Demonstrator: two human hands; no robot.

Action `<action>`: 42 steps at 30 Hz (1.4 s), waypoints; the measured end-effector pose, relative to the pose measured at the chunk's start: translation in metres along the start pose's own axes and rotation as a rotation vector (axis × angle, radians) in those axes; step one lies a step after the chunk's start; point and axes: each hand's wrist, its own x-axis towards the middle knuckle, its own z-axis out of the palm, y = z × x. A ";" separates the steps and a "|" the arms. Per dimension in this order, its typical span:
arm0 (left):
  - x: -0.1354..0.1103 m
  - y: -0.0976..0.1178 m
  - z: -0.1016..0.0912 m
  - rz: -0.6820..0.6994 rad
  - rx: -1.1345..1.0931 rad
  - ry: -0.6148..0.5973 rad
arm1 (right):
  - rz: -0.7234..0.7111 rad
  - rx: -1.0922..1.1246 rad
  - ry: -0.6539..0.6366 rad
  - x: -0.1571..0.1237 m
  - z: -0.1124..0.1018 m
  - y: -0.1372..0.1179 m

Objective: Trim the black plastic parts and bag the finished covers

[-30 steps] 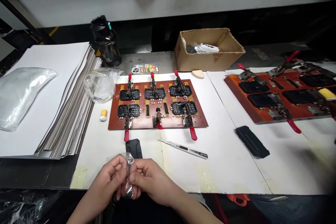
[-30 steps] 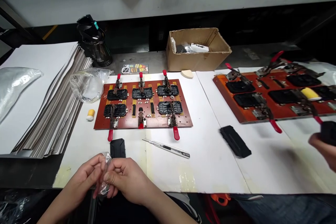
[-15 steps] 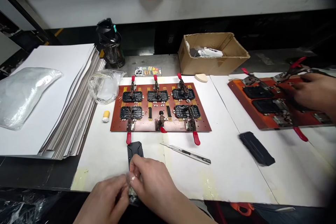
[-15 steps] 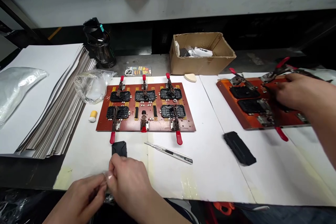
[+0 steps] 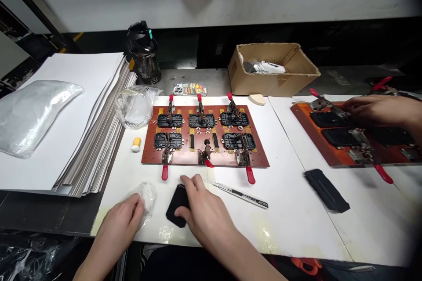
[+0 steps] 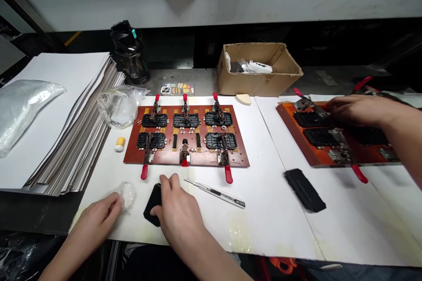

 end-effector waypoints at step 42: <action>-0.084 0.007 -0.017 -0.264 -1.369 0.351 | -0.522 0.959 -0.150 -0.008 0.027 -0.061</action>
